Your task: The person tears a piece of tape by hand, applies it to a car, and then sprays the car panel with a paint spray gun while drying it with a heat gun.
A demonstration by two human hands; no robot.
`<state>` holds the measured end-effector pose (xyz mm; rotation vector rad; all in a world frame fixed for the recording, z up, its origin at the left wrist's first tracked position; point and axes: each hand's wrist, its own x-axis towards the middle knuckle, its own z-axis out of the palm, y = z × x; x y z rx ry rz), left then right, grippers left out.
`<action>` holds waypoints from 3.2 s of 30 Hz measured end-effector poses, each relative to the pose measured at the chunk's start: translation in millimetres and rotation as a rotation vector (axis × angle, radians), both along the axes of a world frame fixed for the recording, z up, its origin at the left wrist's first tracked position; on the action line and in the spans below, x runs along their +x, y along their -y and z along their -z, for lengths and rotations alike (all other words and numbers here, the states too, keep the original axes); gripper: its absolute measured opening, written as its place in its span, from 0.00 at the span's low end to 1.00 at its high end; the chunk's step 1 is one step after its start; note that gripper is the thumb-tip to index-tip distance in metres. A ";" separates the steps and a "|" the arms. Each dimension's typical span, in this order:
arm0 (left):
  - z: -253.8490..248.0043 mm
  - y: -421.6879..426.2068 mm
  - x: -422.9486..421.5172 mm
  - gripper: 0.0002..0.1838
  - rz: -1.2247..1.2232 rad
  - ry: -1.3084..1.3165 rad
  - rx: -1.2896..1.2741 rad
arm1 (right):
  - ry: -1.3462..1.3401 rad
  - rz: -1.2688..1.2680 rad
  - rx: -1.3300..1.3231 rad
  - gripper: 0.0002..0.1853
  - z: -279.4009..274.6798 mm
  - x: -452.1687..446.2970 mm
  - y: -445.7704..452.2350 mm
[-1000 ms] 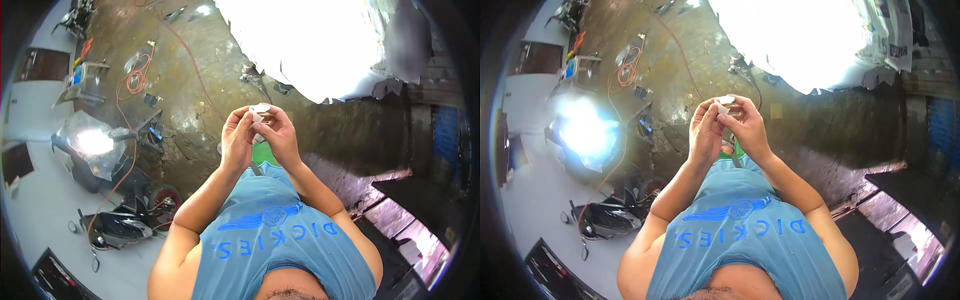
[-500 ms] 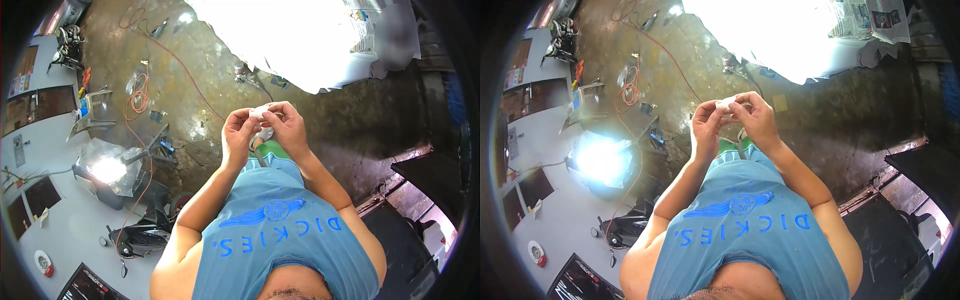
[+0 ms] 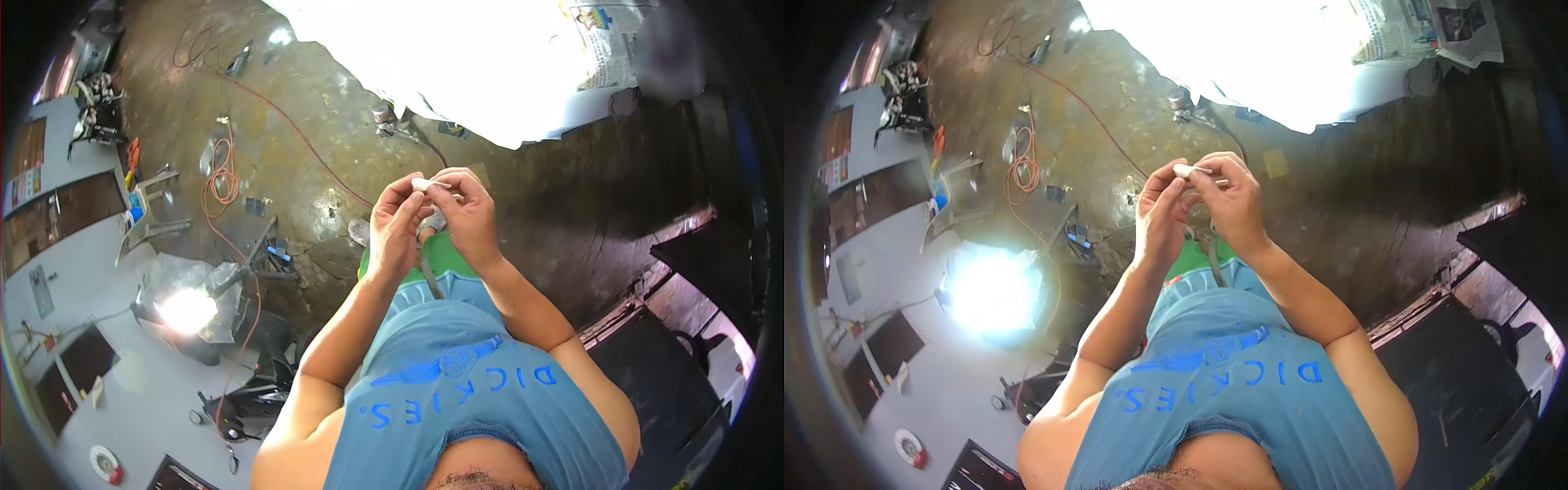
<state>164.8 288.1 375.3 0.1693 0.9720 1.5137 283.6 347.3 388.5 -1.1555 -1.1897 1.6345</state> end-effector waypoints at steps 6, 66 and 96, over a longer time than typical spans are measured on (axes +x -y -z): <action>178.4 51.5 -43.5 0.43 0.125 -0.346 -0.358 | 0.340 0.414 0.302 0.04 119.4 -34.1 -56.7; 369.7 198.2 -127.0 0.53 1.556 -1.327 -0.994 | 0.682 0.830 0.570 0.09 326.4 -116.2 -167.7; 369.4 197.9 -126.1 0.51 1.558 -1.344 -0.986 | 0.691 0.860 0.580 0.07 335.4 -116.3 -177.0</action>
